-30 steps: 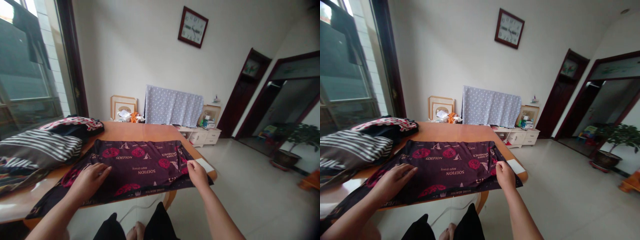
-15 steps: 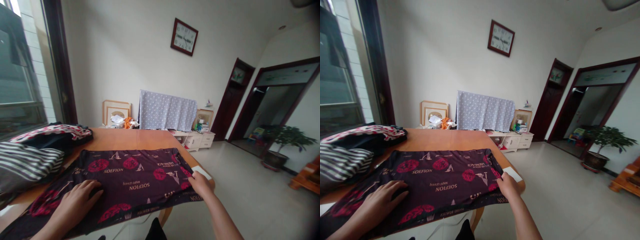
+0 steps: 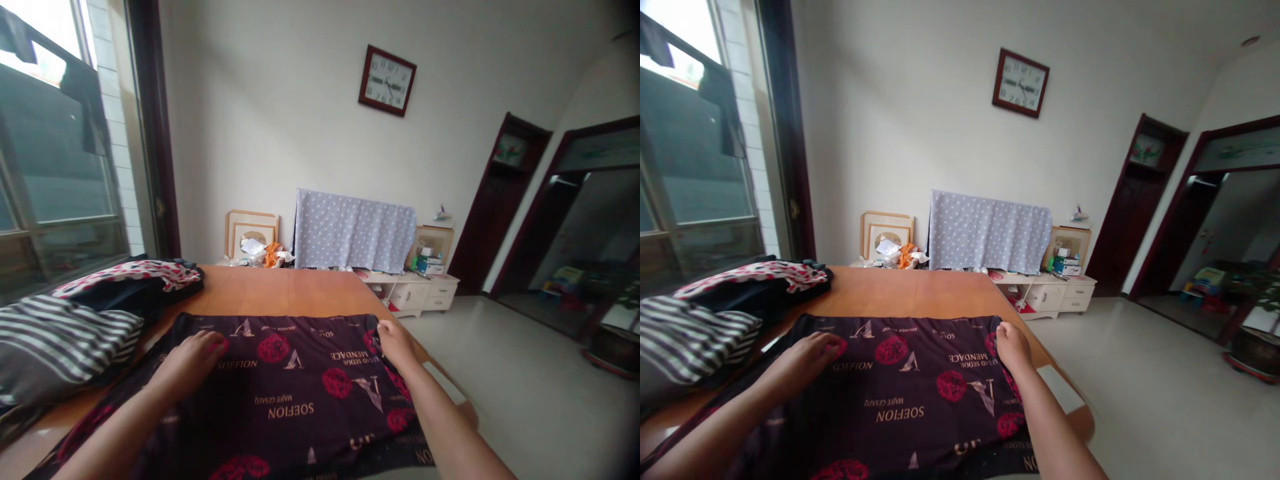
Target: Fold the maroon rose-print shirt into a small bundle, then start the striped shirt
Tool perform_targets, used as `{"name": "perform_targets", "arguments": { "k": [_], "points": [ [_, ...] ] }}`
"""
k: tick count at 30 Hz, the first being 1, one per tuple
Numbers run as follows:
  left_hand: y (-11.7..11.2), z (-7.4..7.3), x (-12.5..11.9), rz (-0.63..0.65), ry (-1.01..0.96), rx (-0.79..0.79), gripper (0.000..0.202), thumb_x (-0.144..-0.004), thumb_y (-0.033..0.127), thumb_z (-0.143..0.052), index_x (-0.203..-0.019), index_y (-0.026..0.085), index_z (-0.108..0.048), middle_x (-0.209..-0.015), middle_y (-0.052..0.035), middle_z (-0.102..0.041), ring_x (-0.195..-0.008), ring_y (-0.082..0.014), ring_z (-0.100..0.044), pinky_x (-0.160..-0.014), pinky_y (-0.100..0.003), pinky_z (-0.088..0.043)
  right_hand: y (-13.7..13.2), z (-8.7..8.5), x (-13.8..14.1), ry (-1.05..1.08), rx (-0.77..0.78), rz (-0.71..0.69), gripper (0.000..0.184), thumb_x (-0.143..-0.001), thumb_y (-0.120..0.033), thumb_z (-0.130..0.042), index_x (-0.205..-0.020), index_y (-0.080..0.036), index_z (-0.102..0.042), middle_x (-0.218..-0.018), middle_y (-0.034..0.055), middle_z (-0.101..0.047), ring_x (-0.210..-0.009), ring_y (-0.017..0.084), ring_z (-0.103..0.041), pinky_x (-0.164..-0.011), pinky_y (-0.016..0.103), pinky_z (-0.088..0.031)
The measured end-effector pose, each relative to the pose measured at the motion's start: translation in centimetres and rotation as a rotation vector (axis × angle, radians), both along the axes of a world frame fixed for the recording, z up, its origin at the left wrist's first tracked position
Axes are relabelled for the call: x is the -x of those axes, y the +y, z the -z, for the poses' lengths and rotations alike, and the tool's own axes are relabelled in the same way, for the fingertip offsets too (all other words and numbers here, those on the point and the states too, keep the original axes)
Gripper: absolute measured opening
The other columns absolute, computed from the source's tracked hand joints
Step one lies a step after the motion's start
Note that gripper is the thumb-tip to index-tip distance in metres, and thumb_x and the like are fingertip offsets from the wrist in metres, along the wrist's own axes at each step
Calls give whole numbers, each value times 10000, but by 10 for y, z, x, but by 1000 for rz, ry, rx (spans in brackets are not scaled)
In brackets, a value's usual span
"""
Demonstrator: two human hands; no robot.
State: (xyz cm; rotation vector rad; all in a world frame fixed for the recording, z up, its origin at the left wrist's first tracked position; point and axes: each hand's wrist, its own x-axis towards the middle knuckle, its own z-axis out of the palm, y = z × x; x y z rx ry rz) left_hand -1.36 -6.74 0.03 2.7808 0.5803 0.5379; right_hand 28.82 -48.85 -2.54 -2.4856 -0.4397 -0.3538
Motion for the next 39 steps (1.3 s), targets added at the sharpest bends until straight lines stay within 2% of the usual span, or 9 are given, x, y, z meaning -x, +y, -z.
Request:
{"name": "perform_targets", "arguments": {
  "k": [4, 7, 11, 15, 18, 23, 28, 35, 39],
  "points": [
    [22, 4, -32, 36, 44, -16, 431, -949, 453, -397, -1169, 233, -695, -1254, -103, -699, -1140, -266, -653, -970, -345, -485, 40, 8, -25, -2, 65, -16, 472, -993, -358, -369, -1297, -144, -658, -1312, 176, -664, -1245, 247, -610, -1043, 322, -439],
    [42, 17, -52, 27, 60, -44, 483, -963, 472, -372, -1260, 236, -671, -1353, -112, -661, -1258, -287, -594, -1082, -402, -421, 54, 20, -38, 11, 92, 0, 540, -993, -396, -378, -1379, -90, -600, -1439, 223, -557, -1390, 285, -480, -1151, 395, -341],
    [65, 44, -68, -47, 166, -43, 644, -942, 603, -371, -1458, 260, -546, -1565, -99, -477, -1491, -338, -336, -1196, -583, -238, 52, 47, -48, 162, 312, 74, 707, -982, -578, -318, -1547, -162, -408, -1643, 150, -287, -1532, 331, -198, -1210, 600, -129],
    [70, 61, -71, -123, 273, -2, 779, -908, 707, -348, -1536, 257, -448, -1643, -95, -337, -1538, -346, -220, -1201, -645, -158, 41, 65, -62, 275, 471, 87, 797, -961, -678, -174, -1616, -227, -235, -1697, 71, -114, -1557, 317, -76, -1195, 654, -41],
    [59, 62, -79, -149, 291, -16, 822, -892, 732, -348, -1548, 243, -426, -1658, -97, -301, -1548, -346, -182, -1205, -646, -133, 33, 67, -79, 275, 511, 88, 829, -941, -711, -141, -1623, -244, -203, -1702, 50, -80, -1559, 316, -50, -1189, 666, -40],
    [39, 58, -110, -209, 277, 9, 858, -883, 771, -306, -1531, 229, -456, -1657, -118, -297, -1543, -368, -185, -1193, -673, -115, 25, 69, -121, 263, 524, 74, 831, -930, -729, -126, -1621, -274, -201, -1703, 26, -83, -1560, 307, -55, -1187, 670, -55],
    [32, 58, -130, -283, 269, 22, 891, -857, 812, -293, -1512, 238, -483, -1657, -132, -289, -1541, -391, -174, -1171, -722, -62, 24, 71, -156, 247, 519, 93, 841, -921, -747, -121, -1618, -285, -211, -1702, 36, -99, -1559, 319, -60, -1176, 691, -62],
    [38, 60, -119, -240, 317, 0, 874, -865, 788, -308, -1559, 266, -400, -1676, -109, -235, -1556, -364, -130, -1163, -731, -72, 23, 79, -165, 252, 523, 95, 856, -906, -771, -115, -1618, -305, -204, -1705, 24, -71, -1560, 325, -27, -1170, 701, -74],
    [37, 57, -120, -222, 342, 5, 866, -855, 779, -347, -1551, 268, -416, -1671, -115, -251, -1551, -388, -130, -1147, -752, -74, 22, 70, -166, 296, 529, 73, 893, -883, -812, -141, -1615, -306, -218, -1703, 43, -89, -1556, 349, -38, -1152, 725, -86]
  ]
}}
